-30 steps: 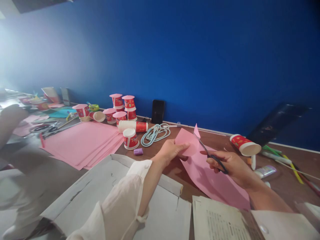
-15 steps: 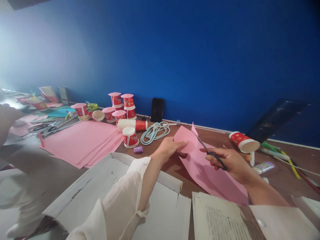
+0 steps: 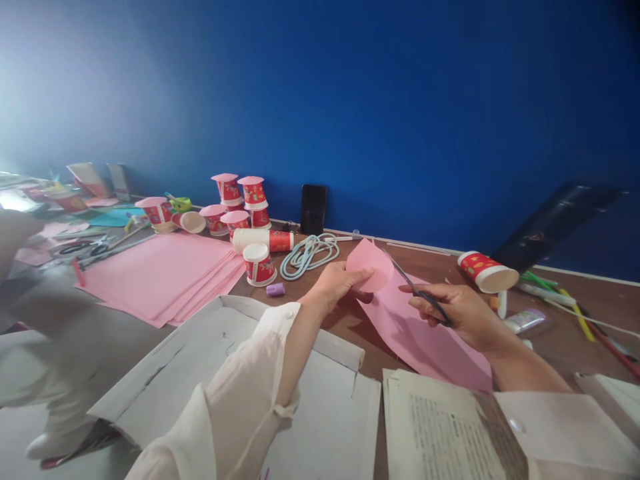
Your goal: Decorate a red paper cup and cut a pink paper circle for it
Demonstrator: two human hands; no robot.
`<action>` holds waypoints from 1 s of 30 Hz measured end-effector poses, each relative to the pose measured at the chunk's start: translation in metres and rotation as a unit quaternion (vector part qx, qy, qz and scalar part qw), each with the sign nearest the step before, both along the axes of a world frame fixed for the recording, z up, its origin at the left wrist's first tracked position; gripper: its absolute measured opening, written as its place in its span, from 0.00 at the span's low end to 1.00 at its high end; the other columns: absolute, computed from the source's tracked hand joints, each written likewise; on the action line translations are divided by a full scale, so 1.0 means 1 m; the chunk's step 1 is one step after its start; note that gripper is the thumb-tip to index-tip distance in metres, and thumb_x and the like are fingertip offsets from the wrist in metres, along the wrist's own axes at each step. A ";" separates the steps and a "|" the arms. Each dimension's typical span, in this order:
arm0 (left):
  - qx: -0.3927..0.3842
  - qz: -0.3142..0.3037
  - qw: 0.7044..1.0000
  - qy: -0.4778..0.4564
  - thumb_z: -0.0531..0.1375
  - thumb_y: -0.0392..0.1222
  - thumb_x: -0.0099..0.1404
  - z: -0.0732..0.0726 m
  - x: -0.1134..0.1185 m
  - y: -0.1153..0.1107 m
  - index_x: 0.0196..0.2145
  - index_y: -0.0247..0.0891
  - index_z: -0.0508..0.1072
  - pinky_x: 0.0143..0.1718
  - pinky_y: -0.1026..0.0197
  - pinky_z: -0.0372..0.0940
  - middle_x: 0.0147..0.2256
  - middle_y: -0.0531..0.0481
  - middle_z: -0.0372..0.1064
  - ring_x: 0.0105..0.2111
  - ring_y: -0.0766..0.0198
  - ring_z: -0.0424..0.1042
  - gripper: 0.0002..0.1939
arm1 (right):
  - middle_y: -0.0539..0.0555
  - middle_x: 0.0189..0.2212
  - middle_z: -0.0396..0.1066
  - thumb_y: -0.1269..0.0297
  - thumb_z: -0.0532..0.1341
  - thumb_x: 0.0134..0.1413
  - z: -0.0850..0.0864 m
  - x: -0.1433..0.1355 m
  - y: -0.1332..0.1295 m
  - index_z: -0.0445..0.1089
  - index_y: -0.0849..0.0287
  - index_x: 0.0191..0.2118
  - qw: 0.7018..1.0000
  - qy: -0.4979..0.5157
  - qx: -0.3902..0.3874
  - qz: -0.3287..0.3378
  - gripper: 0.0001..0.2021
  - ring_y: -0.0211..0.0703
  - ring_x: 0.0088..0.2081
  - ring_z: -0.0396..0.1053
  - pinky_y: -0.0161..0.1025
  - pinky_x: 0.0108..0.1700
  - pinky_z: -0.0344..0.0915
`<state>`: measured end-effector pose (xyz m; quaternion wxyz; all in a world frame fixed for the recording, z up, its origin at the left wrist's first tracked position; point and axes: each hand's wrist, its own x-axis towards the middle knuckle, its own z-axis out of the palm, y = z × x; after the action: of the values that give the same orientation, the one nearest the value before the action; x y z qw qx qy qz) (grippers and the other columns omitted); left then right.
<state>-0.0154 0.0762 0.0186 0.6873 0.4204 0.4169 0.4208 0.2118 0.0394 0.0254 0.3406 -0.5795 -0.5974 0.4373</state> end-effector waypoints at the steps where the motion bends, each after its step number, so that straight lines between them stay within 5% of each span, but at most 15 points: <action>1: 0.001 -0.002 1.000 -0.002 0.71 0.46 0.54 -0.001 0.000 0.001 0.37 0.33 0.76 0.25 0.62 0.68 0.29 0.45 0.76 0.21 0.62 0.74 0.16 | 0.48 0.20 0.66 0.46 0.71 0.39 0.000 0.000 0.000 0.79 0.61 0.46 1.000 0.000 0.002 -0.002 0.29 0.34 0.21 0.60 0.36 0.26 0.60; 21: 0.010 -0.009 0.999 -0.052 0.71 0.50 0.52 -0.016 0.000 0.007 0.36 0.34 0.73 0.26 0.60 0.67 0.26 0.46 0.73 0.23 0.61 0.73 0.20 | 0.47 0.17 0.65 0.47 0.71 0.41 -0.002 -0.004 0.000 0.80 0.59 0.43 1.000 -0.011 0.015 -0.011 0.25 0.34 0.21 0.59 0.37 0.27 0.60; 30: 0.080 0.058 0.995 0.007 0.72 0.47 0.47 -0.017 -0.002 0.011 0.28 0.34 0.72 0.24 0.65 0.52 0.21 0.56 0.64 0.20 0.73 0.57 0.18 | 0.49 0.20 0.68 0.46 0.71 0.41 -0.007 -0.008 0.002 0.80 0.59 0.43 0.998 -0.023 0.028 -0.046 0.26 0.36 0.22 0.62 0.37 0.28 0.62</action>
<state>-0.0171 0.0867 0.0013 0.6228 0.4523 0.4100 0.4893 0.2043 0.0414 0.0187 0.3631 -0.6064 -0.5898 0.3906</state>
